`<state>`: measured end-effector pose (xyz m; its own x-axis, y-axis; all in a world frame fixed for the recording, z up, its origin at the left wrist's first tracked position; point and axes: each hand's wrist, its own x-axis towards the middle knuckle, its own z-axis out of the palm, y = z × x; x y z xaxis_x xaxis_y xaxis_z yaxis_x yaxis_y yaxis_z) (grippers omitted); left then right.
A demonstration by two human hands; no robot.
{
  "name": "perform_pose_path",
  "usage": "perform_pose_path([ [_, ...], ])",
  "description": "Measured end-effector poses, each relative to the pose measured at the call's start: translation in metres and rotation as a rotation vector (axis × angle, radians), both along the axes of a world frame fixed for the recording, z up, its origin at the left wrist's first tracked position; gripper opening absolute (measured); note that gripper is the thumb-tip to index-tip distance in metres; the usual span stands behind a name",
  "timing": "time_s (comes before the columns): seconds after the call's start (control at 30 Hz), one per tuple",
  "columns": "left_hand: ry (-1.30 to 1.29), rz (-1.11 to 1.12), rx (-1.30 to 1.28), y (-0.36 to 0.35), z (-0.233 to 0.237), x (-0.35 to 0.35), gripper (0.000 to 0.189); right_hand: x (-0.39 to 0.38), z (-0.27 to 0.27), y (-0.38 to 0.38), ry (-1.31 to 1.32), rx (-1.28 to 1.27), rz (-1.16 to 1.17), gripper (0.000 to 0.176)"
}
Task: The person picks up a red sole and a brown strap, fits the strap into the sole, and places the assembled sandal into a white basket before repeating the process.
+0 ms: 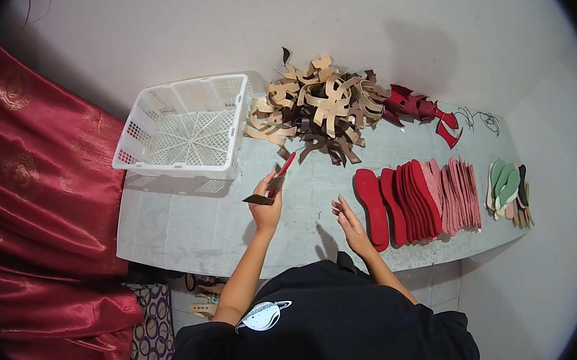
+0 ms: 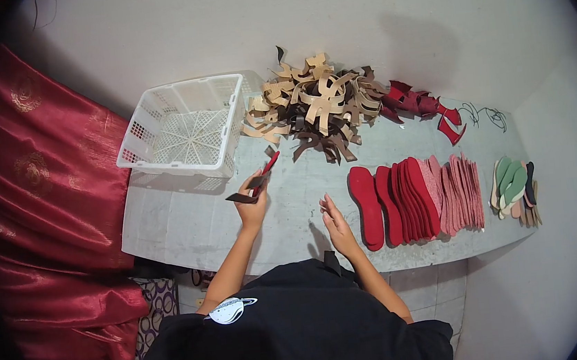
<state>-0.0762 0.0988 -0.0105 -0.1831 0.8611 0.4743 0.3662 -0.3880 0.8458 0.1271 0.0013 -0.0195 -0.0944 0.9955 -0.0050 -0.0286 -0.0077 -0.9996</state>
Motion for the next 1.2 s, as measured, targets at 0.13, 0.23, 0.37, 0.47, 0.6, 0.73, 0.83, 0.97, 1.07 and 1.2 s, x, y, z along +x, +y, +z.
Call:
perform_pose_path([
  [0.13,0.564,-0.106,0.167,0.002,-0.014,-0.019,0.027,0.002,-0.011,0.000,0.006,0.023,-0.017,0.049],
  [0.23,0.744,-0.263,0.199,0.001,-0.046,-0.014,0.021,0.005,-0.019,0.000,-0.061,-0.005,-0.023,0.050],
  [0.37,0.930,-0.328,0.144,-0.007,-0.094,-0.009,0.023,0.007,-0.024,-0.006,-0.141,-0.003,-0.008,0.048],
  [0.47,0.953,-0.358,0.159,-0.011,-0.101,-0.002,0.016,0.012,-0.028,-0.011,-0.154,-0.013,-0.015,0.047],
  [0.6,0.970,-0.372,0.119,-0.015,-0.105,-0.001,0.012,0.015,-0.022,-0.015,-0.267,-0.080,-0.019,0.042],
  [0.73,1.045,-0.342,0.187,-0.018,-0.110,0.004,0.014,0.013,-0.030,-0.012,-0.472,0.102,0.028,0.041],
  [0.83,1.111,-0.370,0.217,-0.021,-0.111,0.004,0.017,0.011,-0.036,-0.007,-0.614,0.168,0.071,0.043],
  [0.97,1.048,-0.466,0.161,-0.022,-0.109,0.002,0.024,0.011,-0.057,-0.002,-0.946,0.282,0.155,0.050],
  [1.07,1.043,-0.512,0.099,-0.023,-0.107,-0.001,0.030,0.011,-0.070,0.002,-1.098,0.330,0.241,0.054],
  [1.2,1.004,-0.509,0.092,-0.024,-0.103,0.002,0.037,0.005,-0.076,0.004,-1.141,0.434,0.212,0.053],
])
